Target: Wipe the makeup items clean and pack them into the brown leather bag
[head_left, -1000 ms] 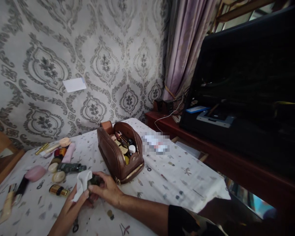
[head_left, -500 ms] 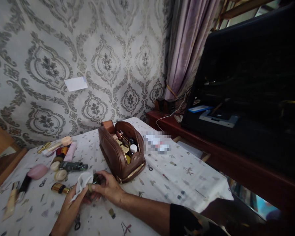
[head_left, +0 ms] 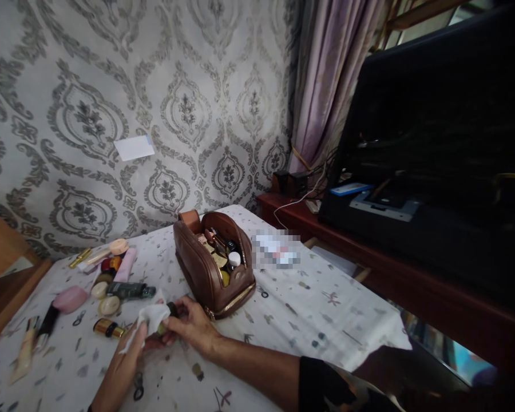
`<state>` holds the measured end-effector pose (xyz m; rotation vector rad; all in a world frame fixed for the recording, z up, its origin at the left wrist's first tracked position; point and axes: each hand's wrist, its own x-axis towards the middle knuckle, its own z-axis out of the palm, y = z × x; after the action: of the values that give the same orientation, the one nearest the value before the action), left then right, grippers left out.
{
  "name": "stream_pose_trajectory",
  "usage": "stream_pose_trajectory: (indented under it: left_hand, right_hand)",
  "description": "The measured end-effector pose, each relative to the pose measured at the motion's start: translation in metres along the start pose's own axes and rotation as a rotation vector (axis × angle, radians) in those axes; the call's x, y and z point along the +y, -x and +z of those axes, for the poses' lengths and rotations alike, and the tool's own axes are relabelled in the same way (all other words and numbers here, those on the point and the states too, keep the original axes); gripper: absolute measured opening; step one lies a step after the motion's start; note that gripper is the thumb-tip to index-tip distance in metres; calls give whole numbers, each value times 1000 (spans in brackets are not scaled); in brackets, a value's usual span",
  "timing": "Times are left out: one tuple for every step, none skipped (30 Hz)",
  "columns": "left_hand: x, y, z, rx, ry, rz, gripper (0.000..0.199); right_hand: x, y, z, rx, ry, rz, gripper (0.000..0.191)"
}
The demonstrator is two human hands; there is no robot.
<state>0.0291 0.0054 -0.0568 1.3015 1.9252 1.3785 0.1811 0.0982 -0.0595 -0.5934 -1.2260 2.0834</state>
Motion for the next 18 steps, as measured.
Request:
stream_pose_trajectory:
  left_hand:
    - [6,0,0,-57,28,10,53]
    - [13,0,0,-106,51,8,54]
    - [19,0,0,-144,67,4,56]
    - [24,1,0,-167,74,10,57]
    - [28,1,0,-178,73,17,58]
    - [31,1,0,-185,67,25,58]
    - [33,1,0,-196,61,36,58]
    - [34,1,0,-206,56,48,58]
    - [34,1,0,-215,54,62,57]
    - [34,1,1,-215,53,74,56]
    - [33,1,1,-211,52,82,55]
    - [33,1,2,-205,50,88,53]
    - [33,1,2,-189,48,90,51]
    - [33,1,3,-176,48,92,48]
    - [33,1,4,-161,53,91,46]
    - [32,1,4,-147,62,86,43]
    - [32,0,5,-136,76,76,41]
    - [32,0,5,-121,91,64,39]
  right_hand:
    - [0,1,0,-12,-25,-7,77]
    - [-1,1,0,-25,-49,-12,79]
    - [-1,2,-1,-36,-70,-17,82]
    - [-1,2,-1,-50,-84,-20,84]
    - [0,1,-2,-65,-92,-24,84]
    - [1,1,-2,-81,-94,-27,81]
    - [2,0,-3,-94,-91,-29,79]
    - [3,-1,-4,-102,-84,-32,77]
    - [4,-1,-5,-106,-71,-34,75]
    - [4,-2,-5,-108,-54,-34,73]
    - [4,-2,-5,-109,-33,-36,70]
    - [3,-2,-5,-114,-6,-38,68]
    - [2,-1,-5,-117,20,-42,65]
    - [0,-1,-4,-122,43,-46,63]
    - [-1,0,-4,-127,59,-47,60]
    - [-3,1,-3,-130,65,-50,59]
    - [-4,2,-2,-138,65,-52,58]
    - [-5,2,-2,-148,57,-56,58]
